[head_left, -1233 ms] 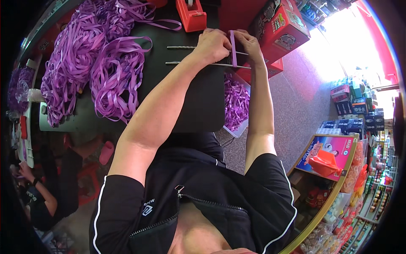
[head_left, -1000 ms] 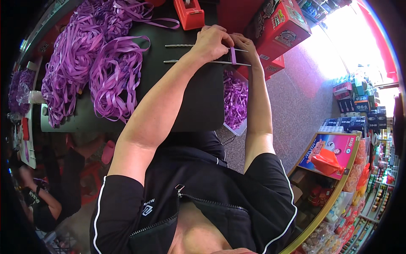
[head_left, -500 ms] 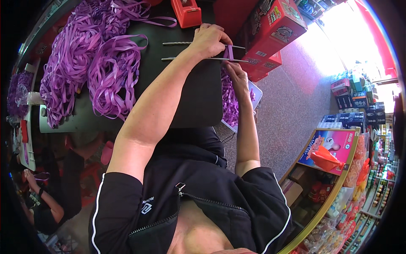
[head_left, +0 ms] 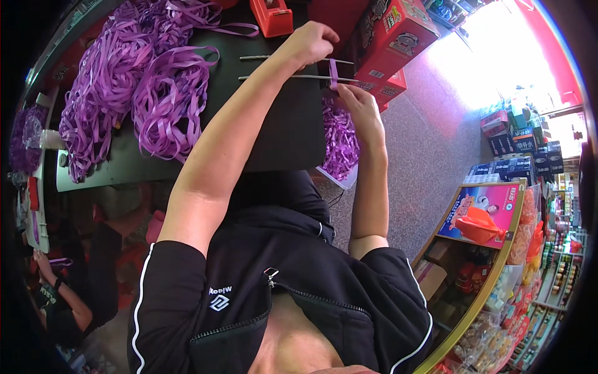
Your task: Measuring, cutting, and taping purple ribbons using metal guide rods on a workbench.
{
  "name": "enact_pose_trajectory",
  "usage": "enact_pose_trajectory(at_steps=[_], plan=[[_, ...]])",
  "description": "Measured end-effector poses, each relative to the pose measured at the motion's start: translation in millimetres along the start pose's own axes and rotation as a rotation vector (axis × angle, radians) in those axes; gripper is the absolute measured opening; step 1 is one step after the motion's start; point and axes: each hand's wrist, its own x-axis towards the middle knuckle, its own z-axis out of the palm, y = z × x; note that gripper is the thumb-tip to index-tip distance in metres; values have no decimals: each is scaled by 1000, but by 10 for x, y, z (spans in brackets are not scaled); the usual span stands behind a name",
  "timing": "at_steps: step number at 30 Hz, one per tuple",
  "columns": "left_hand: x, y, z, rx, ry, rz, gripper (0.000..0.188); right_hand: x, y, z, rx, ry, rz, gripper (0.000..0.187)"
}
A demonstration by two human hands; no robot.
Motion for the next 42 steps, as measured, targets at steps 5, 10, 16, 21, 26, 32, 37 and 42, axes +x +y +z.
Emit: enact_pose_trajectory(at_steps=[5, 10, 16, 21, 26, 32, 37, 42], plan=[[-248, 382, -71, 175, 36, -13, 34, 44, -208, -50, 149, -103, 187, 29], [-384, 187, 144, -76, -147, -303, 37, 166, -331, -191, 71, -207, 290, 42], [-525, 71, 393, -970, -158, -471, 44, 256, -474, -214, -29, -266, 353, 55], [-573, 157, 400, -1655, -180, -452, 61, 249, -223, -302, 227, -251, 469, 51], [-661, 80, 413, -1815, -141, -400, 66, 164, -152, -186, 360, -213, 485, 44], [-884, 293, 273, -1883, 12, -309, 77, 1, -506, -163, -243, -12, 65, 34], [-725, 146, 389, -1768, 2, -324, 83, 308, -1218, 96, -687, 177, -519, 33], [-666, 47, 447, -1771, -9, -345, 82, 1247, -1422, 339, -465, -86, -462, 34]])
